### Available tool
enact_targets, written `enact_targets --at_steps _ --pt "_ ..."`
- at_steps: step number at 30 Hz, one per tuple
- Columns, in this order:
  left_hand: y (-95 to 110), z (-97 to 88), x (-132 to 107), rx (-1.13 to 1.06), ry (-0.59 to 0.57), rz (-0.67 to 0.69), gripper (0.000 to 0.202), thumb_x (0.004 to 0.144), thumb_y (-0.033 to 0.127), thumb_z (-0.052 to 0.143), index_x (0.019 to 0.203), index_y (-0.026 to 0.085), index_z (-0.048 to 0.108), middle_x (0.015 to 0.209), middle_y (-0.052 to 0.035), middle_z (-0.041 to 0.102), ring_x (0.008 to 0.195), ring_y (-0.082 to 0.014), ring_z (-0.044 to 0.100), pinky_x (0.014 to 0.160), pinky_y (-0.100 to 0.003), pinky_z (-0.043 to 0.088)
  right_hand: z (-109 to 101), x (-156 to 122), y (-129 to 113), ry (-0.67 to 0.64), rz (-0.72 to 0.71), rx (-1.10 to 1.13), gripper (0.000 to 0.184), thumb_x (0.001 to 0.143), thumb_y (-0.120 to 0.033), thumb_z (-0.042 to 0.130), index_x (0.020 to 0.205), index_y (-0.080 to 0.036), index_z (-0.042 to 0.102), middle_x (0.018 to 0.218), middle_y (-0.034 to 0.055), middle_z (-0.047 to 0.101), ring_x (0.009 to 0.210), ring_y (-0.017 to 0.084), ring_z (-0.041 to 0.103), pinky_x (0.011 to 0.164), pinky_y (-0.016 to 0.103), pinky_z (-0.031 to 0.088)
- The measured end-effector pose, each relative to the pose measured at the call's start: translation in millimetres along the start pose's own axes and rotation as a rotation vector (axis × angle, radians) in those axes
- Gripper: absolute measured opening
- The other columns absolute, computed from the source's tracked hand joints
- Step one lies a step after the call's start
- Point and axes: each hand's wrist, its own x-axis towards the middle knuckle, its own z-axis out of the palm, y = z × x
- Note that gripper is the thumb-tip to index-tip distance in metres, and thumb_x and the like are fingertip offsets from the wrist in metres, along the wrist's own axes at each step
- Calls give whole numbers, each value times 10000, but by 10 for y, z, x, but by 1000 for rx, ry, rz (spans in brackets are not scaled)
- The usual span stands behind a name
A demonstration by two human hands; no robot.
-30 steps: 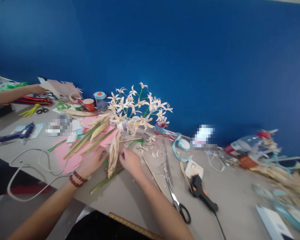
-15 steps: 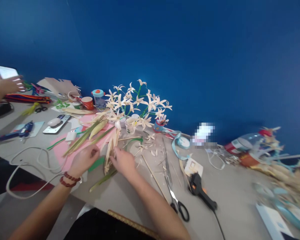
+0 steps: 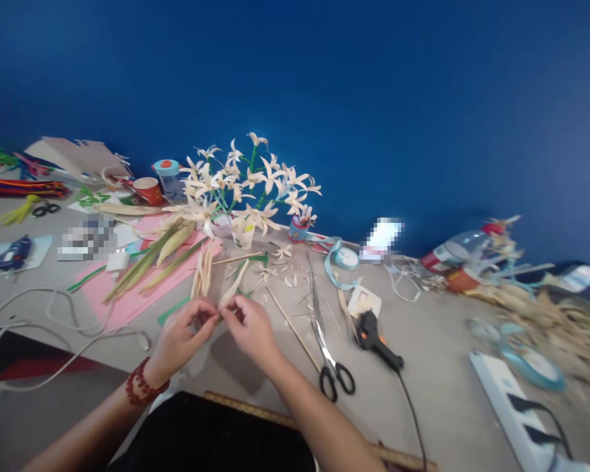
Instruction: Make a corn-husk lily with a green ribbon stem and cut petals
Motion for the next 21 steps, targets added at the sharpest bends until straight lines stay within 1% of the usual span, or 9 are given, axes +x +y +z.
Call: enact_targets --at_steps 1,3,4,6,8,10,14,18,21 --pt "1 42 13 -77 -35 -54 73 866 265 548 882 196 561 785 -15 619 688 -142 588 655 -255 479 -57 -45 24 -4 18 16 174 892 -342 534 819 -192 583 691 -20 575 545 101 522 485 187 432" --pt "-15 120 51 -255 -124 -161 154 859 297 570 969 192 546 772 -9 609 685 -145 590 625 -249 481 -170 -128 74 2 39 9 177 899 -332 522 838 -188 605 710 -10 595 552 104 528 494 192 443" --pt "-23 155 73 -330 -169 -199 185 858 305 574 996 187 541 782 -12 612 697 -146 593 628 -249 483 -222 -165 96 9 42 -19 181 902 -329 521 841 -186 614 713 -6 602 559 106 532 506 195 447" --pt "-26 215 114 -418 -234 -232 201 860 309 576 1007 174 555 817 -25 624 731 -148 595 656 -256 485 -312 -228 126 29 38 -100 191 910 -327 521 840 -183 625 722 4 615 588 115 546 531 202 451" --pt "-6 258 148 -444 -268 -242 194 865 311 570 991 163 580 828 -31 627 731 -143 585 665 -256 481 -385 -276 131 51 29 -179 200 919 -325 516 825 -182 619 733 10 623 624 125 559 554 207 450" --pt "27 286 173 -457 -300 -257 200 866 319 572 988 162 591 814 -22 618 689 -130 565 643 -249 474 -443 -308 116 48 25 -226 210 931 -323 495 809 -185 597 736 8 621 632 127 562 562 210 448" --pt "81 316 197 -462 -391 -264 203 862 355 584 921 161 593 763 4 577 611 -103 515 586 -228 443 -528 -339 96 -22 46 -207 194 931 -309 487 796 -187 556 727 -7 611 578 108 552 543 205 441" --pt "86 346 200 -489 -383 -275 242 856 392 588 795 159 563 658 28 523 568 -99 489 564 -222 419 -562 -354 138 -38 108 -59 180 921 -323 498 811 -188 543 723 -20 602 526 93 538 503 198 441" --pt "78 382 192 -528 -347 -291 250 854 397 593 778 164 543 611 37 521 545 -100 497 577 -232 426 -548 -370 159 -16 119 46 164 914 -319 498 810 -196 526 712 -31 577 526 92 524 492 195 442"
